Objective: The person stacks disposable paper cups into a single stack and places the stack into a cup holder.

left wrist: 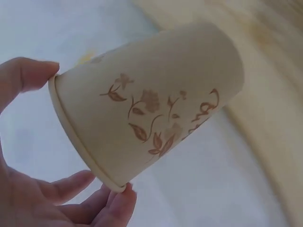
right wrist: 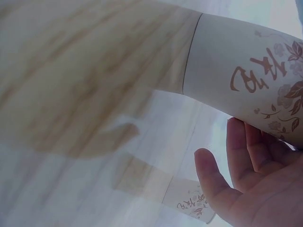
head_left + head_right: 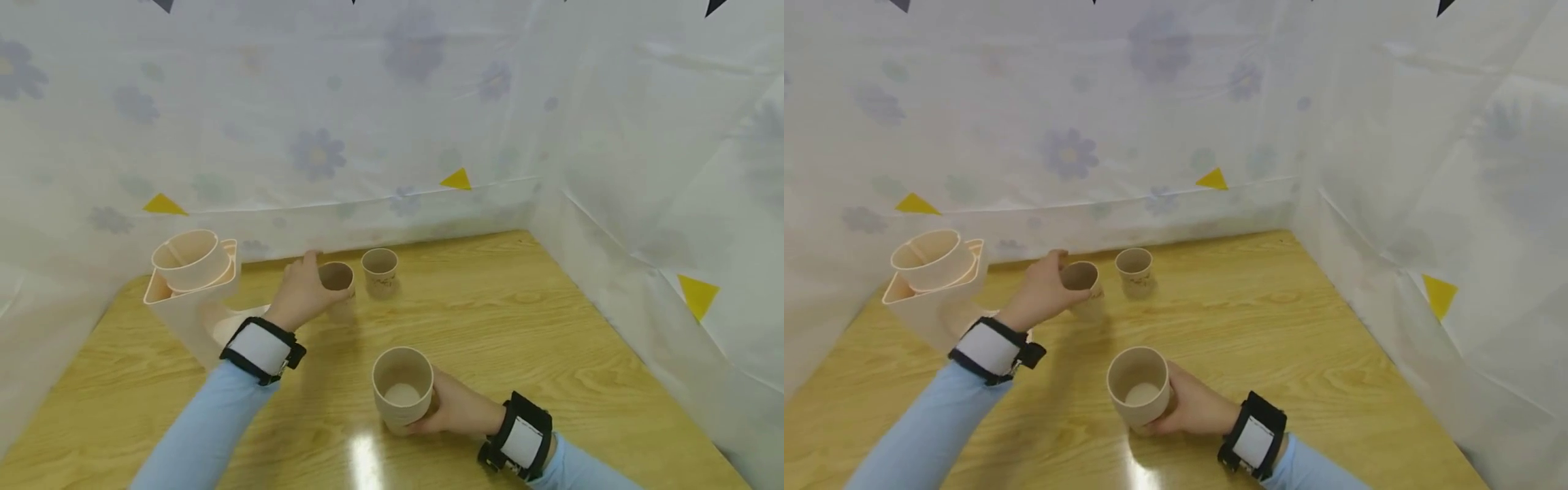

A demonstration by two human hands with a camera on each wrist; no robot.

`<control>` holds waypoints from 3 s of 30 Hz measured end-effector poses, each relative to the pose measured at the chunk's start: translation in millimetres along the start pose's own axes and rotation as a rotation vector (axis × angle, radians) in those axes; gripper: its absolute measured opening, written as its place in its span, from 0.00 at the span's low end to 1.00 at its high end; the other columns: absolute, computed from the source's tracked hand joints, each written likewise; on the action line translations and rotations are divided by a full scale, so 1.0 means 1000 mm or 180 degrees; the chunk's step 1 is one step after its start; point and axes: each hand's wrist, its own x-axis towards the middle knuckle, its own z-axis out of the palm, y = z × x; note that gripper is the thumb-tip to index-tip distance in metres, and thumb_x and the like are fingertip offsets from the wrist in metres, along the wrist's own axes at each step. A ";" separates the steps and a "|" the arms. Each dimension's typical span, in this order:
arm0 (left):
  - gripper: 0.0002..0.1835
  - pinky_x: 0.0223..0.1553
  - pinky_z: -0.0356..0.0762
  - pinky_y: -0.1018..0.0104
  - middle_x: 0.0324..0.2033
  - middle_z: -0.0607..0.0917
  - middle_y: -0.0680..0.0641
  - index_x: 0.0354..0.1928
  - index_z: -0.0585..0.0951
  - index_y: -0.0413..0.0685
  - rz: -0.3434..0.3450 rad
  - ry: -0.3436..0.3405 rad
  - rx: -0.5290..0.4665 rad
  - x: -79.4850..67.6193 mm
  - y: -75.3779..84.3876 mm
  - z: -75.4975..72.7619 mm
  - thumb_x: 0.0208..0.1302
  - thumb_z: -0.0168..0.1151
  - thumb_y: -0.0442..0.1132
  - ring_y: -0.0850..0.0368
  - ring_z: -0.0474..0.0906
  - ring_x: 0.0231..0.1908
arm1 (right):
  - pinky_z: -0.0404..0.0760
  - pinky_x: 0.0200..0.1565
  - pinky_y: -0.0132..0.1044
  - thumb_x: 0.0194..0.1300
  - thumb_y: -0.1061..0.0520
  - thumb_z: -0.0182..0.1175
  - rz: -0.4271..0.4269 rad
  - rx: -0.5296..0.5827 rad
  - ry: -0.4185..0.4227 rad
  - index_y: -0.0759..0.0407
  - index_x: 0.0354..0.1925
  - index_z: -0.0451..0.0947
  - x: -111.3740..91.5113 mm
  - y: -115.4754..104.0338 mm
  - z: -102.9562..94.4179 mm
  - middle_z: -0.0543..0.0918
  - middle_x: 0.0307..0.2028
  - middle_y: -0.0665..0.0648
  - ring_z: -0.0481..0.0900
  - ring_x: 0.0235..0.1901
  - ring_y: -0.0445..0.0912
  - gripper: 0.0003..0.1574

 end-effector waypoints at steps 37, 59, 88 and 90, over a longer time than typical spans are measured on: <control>0.39 0.49 0.76 0.51 0.54 0.72 0.34 0.61 0.66 0.39 0.1349 -0.1044 -0.0146 -0.089 0.071 0.022 0.45 0.69 0.42 0.44 0.67 0.53 | 0.70 0.60 0.47 0.51 0.58 0.68 -0.0066 0.0075 -0.0145 0.56 0.66 0.58 -0.001 0.000 -0.003 0.73 0.59 0.61 0.72 0.55 0.47 0.47; 0.48 0.61 0.67 0.43 0.59 0.70 0.29 0.65 0.64 0.31 0.0376 0.0018 0.0207 0.054 0.018 0.061 0.50 0.64 0.60 0.34 0.64 0.60 | 0.60 0.63 0.61 0.46 0.56 0.71 0.0004 -0.0058 0.0120 0.56 0.66 0.58 0.001 0.002 -0.002 0.71 0.61 0.60 0.67 0.61 0.53 0.52; 0.54 0.56 0.72 0.45 0.60 0.71 0.37 0.74 0.46 0.44 0.0201 -0.0199 -0.1005 0.023 0.026 0.003 0.51 0.67 0.52 0.42 0.67 0.60 | 0.59 0.63 0.61 0.46 0.56 0.71 -0.0002 -0.0123 -0.0041 0.53 0.68 0.55 0.009 0.001 0.003 0.69 0.62 0.58 0.66 0.62 0.52 0.54; 0.54 0.56 0.72 0.45 0.60 0.72 0.38 0.73 0.48 0.45 0.0367 -0.0242 -0.0991 0.006 0.036 -0.010 0.50 0.68 0.52 0.43 0.67 0.60 | 0.58 0.63 0.62 0.47 0.56 0.71 -0.0010 -0.0119 -0.0041 0.54 0.67 0.56 0.009 0.001 0.002 0.70 0.62 0.59 0.66 0.62 0.53 0.53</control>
